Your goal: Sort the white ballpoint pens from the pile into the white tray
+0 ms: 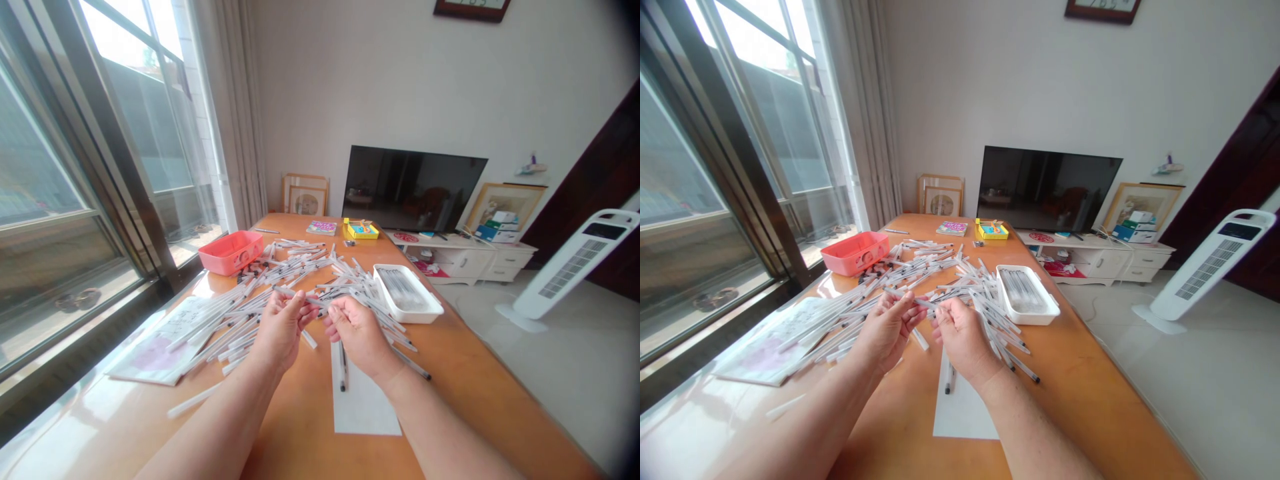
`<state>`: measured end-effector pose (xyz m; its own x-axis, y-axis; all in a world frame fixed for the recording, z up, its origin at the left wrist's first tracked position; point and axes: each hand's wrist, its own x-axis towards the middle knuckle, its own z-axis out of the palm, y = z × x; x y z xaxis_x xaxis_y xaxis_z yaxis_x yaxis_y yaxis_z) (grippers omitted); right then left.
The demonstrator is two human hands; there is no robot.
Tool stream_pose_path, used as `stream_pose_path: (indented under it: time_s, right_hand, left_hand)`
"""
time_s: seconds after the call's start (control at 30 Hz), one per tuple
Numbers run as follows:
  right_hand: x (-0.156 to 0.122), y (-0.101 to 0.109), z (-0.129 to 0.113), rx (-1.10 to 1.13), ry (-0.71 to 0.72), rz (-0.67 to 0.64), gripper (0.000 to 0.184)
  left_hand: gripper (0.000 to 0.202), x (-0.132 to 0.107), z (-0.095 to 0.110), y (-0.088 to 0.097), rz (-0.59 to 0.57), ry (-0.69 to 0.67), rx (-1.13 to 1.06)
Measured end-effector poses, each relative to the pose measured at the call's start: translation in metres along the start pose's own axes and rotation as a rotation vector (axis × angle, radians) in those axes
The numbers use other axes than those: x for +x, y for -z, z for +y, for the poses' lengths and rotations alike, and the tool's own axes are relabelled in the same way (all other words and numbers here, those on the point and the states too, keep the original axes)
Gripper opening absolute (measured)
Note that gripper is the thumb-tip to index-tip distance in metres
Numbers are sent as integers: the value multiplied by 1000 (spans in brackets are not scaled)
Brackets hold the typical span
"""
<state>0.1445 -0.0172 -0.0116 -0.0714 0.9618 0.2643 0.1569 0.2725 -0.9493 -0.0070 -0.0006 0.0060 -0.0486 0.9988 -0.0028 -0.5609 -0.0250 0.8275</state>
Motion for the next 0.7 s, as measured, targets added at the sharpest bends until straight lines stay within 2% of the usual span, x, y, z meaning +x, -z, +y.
stream_pose_path:
  time_s: [0.17,0.4,0.53,0.7]
  right_hand:
    - [1,1,0,8,-13,-7,28]
    - [4,6,2,69,-109,-46,33]
    - [6,10,-2,127,-180,-3,34]
    - [6,12,-6,130,-198,42,27]
  left_hand:
    - [30,3,-1,2,-13,4,2]
    - [32,6,-3,3,-14,20,15]
    - [32,7,-1,3,-6,20,4]
    - [32,8,-1,5,1,16,9]
